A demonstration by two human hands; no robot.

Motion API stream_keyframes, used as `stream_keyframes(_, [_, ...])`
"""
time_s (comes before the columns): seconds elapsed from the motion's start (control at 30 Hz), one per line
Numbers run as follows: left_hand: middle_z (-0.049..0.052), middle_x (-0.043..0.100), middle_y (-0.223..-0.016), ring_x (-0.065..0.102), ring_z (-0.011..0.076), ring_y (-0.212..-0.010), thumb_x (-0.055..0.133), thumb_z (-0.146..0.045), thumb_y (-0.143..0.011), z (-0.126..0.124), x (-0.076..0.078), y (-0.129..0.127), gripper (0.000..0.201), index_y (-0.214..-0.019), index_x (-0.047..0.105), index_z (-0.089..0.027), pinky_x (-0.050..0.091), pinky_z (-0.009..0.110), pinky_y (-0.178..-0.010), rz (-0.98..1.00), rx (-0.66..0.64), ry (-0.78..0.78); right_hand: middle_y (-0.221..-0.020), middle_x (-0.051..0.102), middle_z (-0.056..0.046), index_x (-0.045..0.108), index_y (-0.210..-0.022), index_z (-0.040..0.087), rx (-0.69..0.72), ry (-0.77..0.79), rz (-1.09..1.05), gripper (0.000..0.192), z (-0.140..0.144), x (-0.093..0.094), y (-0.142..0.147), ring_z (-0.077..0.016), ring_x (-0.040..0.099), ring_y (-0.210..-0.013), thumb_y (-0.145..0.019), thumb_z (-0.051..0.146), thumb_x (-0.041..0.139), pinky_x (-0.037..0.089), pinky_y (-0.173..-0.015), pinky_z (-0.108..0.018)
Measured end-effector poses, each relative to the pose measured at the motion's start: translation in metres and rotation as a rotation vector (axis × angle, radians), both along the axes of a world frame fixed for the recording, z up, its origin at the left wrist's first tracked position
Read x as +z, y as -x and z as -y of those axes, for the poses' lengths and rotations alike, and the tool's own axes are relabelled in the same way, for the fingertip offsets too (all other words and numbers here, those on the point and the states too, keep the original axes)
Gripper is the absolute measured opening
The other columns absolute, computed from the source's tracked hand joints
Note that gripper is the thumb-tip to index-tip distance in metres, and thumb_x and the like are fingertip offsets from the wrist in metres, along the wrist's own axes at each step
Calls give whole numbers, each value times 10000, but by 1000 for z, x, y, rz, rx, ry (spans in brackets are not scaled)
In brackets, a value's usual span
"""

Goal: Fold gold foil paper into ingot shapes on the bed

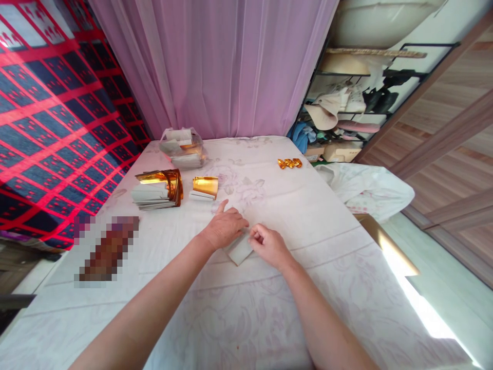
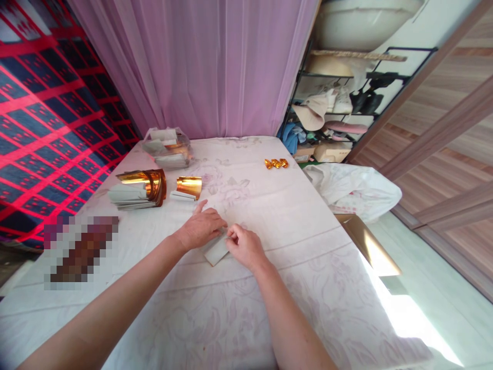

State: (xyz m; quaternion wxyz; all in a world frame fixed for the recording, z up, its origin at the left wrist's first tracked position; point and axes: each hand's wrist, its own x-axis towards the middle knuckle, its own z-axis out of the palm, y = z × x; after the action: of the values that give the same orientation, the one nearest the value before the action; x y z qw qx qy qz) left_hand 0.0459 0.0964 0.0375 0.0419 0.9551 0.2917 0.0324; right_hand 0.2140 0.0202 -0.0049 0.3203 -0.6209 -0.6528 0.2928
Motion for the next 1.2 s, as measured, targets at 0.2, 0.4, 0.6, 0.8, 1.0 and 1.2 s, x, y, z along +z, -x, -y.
stream_keyframes(0.2, [84,666,-1049,585,265,-1003,630,-248,-854,19,-12,12,152,-991,657,-188,434,425,-884,83,230,-46,-704,680,24,642,-815,226,60,58,75,98,2,6,-4,-116,603,-622,-768,188,565,400,-598,-210])
stream_keyframes(0.4, [47,687,-1027,612,230,-934,569,-360,-909,70,-23,30,209,-1046,655,-227,457,385,-817,163,274,86,-749,706,3,672,-815,215,65,61,102,102,1,4,-3,-128,628,-663,-793,204,573,423,-629,-224])
stream_keyframes(0.6, [74,661,-1141,583,273,-1035,666,-417,-829,92,-34,32,403,-1174,608,-218,438,442,-902,201,328,30,-776,690,0,692,-965,200,186,151,43,257,5,10,-11,-135,623,-699,-741,134,585,454,-657,-229])
stream_keyframes(0.8, [70,673,-1114,595,257,-1027,625,-368,-860,86,-35,35,334,-1158,612,-218,405,476,-974,214,300,24,-934,678,-13,656,-1130,210,322,114,28,504,8,12,-18,-123,617,-776,-702,-9,500,466,-726,-230])
stream_keyframes(1.0, [65,671,-1120,594,249,-1046,630,-421,-846,84,-37,40,381,-1178,612,-235,350,503,-1046,264,272,38,-960,662,-25,678,-1114,235,333,-99,143,452,6,6,-15,-145,603,-876,-777,0,488,459,-804,-258])
stream_keyframes(1.2, [81,669,-1151,596,277,-1073,711,-476,-758,87,-35,40,502,-1180,616,-221,336,547,-1062,259,279,57,-1007,632,-30,681,-1150,265,347,-117,314,433,8,8,-15,-150,588,-936,-823,48,498,448,-864,-264])
